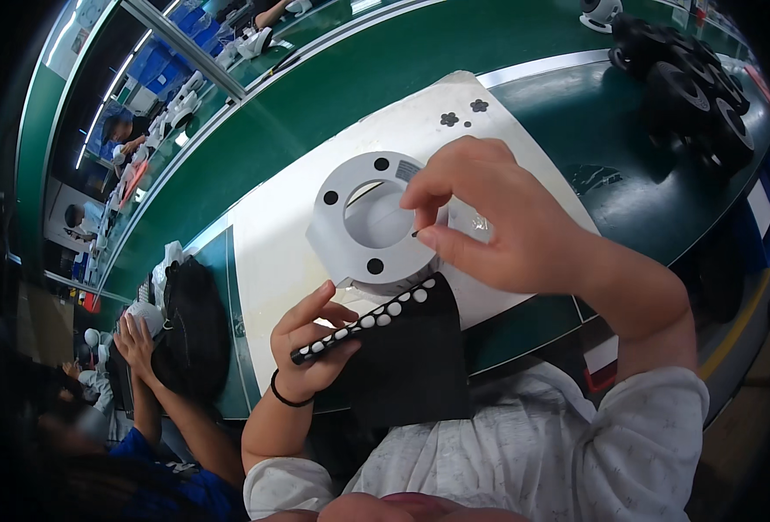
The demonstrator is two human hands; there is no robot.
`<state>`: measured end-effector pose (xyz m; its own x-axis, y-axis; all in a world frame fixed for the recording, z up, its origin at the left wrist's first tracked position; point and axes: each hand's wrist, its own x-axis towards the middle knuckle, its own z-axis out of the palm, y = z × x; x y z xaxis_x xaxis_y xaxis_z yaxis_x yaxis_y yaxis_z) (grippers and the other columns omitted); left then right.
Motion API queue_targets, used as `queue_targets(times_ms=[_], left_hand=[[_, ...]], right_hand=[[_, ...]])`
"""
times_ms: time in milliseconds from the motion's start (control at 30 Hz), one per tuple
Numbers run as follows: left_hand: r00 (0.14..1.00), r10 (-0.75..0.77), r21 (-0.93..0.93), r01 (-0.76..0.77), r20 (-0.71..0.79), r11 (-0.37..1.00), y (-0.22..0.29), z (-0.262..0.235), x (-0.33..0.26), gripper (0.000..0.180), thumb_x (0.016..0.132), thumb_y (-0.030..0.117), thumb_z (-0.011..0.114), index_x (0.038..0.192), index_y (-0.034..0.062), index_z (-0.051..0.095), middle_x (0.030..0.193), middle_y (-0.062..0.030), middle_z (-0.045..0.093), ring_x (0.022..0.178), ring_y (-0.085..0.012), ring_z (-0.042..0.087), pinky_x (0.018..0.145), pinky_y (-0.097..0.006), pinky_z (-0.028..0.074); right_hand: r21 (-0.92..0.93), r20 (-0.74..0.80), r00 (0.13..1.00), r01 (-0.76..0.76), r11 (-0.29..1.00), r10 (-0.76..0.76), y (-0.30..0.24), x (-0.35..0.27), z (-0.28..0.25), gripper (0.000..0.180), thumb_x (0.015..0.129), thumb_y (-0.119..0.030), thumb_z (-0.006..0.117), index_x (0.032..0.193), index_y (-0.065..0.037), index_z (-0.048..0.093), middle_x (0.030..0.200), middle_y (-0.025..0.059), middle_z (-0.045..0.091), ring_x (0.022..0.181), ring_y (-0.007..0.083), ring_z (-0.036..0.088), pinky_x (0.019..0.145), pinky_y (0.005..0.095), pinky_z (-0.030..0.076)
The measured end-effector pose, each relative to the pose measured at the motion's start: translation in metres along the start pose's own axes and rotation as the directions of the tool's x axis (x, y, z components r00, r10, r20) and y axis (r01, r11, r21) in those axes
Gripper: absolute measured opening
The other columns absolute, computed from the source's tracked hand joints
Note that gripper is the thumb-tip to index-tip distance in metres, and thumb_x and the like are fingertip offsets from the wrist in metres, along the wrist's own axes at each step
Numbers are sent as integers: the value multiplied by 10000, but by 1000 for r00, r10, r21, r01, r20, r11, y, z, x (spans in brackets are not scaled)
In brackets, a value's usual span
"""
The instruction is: The person applies small adhesive pads from a sheet onto the base of camera housings and places the finished parts onto the conveyor belt.
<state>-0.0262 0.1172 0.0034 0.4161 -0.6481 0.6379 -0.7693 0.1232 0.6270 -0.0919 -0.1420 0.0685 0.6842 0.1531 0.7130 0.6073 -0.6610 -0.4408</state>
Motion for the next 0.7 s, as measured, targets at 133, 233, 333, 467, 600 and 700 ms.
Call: queue_targets(times_ms=[133, 233, 333, 467, 600, 700], left_hand=[[1000, 5, -46, -5, -2, 999, 0, 2, 1, 288, 566, -63, 728, 732, 7, 504, 1159, -214, 513, 760, -224, 623, 619, -273, 515], [1000, -7, -43, 7, 6, 999, 0, 2, 2, 282, 561, -71, 725, 720, -1, 503, 1162, -215, 508, 758, -223, 623, 644, -284, 526], [1000, -14, -38, 14, 12, 999, -1, 2, 2, 274, 563, -72, 723, 715, -2, 506, 1161, -213, 508, 760, -223, 623, 640, -282, 526], [1000, -19, -8, 19, 18, 1000, 0, -1, 1, 272, 569, -74, 721, 720, -9, 505, 1154, -210, 510, 767, -227, 624, 642, -284, 528], [1000, -8, -56, 8, -2, 998, -1, 2, 2, 268, 580, -78, 715, 730, -17, 502, 1159, -214, 502, 775, -236, 624, 641, -293, 531], [1000, -7, -21, 7, 23, 1000, -2, 3, 3, 271, 581, -84, 712, 735, -23, 498, 1167, -220, 493, 765, -244, 626, 631, -299, 530]], right_hand=[[239, 145, 972, -218, 946, 187, 6, -2, -6, 215, 704, 9, 579, 900, -55, 515, 865, 61, 535, 772, 150, 532, 728, 273, 405], [263, 163, 958, -273, 925, 237, 3, 0, -10, 219, 721, -3, 573, 929, -50, 524, 831, 52, 552, 764, 156, 546, 717, 273, 423], [189, 202, 950, -275, 943, 237, -2, 2, -15, 223, 730, -28, 577, 949, -47, 537, 804, 56, 570, 744, 182, 556, 699, 282, 433], [-233, 234, 972, 20, 972, 36, -12, -1, -19, 264, 657, -26, 628, 915, -71, 598, 851, 63, 610, 611, 153, 517, 570, 265, 379], [-448, 269, 956, 230, 864, -115, -32, -14, -15, 351, 615, -26, 635, 960, -87, 608, 880, 75, 616, 543, 149, 481, 529, 275, 366], [-558, 280, 955, 247, 792, -100, -38, -19, -11, 336, 699, -120, 571, 1034, -94, 569, 831, 107, 605, 499, 147, 490, 500, 255, 353]])
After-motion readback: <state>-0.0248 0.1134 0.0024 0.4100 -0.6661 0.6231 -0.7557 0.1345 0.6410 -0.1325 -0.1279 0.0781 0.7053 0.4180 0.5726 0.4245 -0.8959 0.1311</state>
